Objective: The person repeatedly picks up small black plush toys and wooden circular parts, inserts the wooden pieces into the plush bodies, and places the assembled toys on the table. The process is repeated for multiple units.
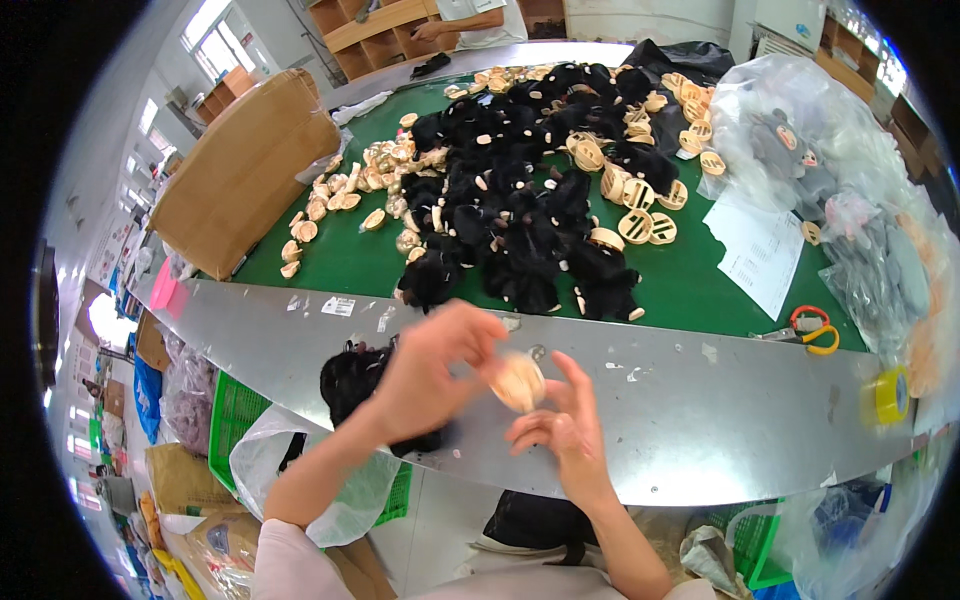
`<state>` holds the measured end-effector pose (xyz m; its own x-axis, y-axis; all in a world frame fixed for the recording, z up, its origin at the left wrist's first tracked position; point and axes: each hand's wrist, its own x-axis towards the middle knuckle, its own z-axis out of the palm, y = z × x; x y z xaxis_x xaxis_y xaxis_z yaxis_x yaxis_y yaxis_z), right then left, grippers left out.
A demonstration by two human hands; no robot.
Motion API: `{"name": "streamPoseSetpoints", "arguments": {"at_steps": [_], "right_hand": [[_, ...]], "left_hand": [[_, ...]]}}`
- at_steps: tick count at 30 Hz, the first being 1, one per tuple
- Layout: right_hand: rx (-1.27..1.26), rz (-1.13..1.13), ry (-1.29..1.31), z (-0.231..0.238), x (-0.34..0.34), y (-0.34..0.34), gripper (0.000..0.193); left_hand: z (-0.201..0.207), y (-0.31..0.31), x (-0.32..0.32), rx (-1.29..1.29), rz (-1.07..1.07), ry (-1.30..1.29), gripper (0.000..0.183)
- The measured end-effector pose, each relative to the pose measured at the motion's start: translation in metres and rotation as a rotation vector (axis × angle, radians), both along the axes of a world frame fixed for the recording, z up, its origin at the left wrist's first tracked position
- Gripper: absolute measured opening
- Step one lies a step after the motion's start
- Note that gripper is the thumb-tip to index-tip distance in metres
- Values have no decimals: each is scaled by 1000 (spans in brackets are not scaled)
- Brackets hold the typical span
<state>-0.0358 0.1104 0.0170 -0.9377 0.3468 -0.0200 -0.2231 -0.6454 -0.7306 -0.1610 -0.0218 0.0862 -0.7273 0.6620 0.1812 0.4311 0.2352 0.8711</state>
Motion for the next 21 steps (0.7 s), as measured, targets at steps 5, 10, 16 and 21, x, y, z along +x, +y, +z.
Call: {"name": "streamPoseSetpoints", "arguments": {"at_steps": [5, 10, 16, 21], "right_hand": [[250, 53, -123, -18, 19, 35, 34], [205, -45, -167, -29, 41, 44, 19], [423, -59, -94, -37, 55, 45, 22], [1109, -199, -5, -30, 59, 60, 38]], "left_hand": [[-14, 6, -10, -21, 30, 209, 25], [-53, -29, -122, -605, 588, 844, 35], [-53, -49, -144, -510, 597, 474, 31], [10, -24, -67, -175, 391, 78, 25]]}}
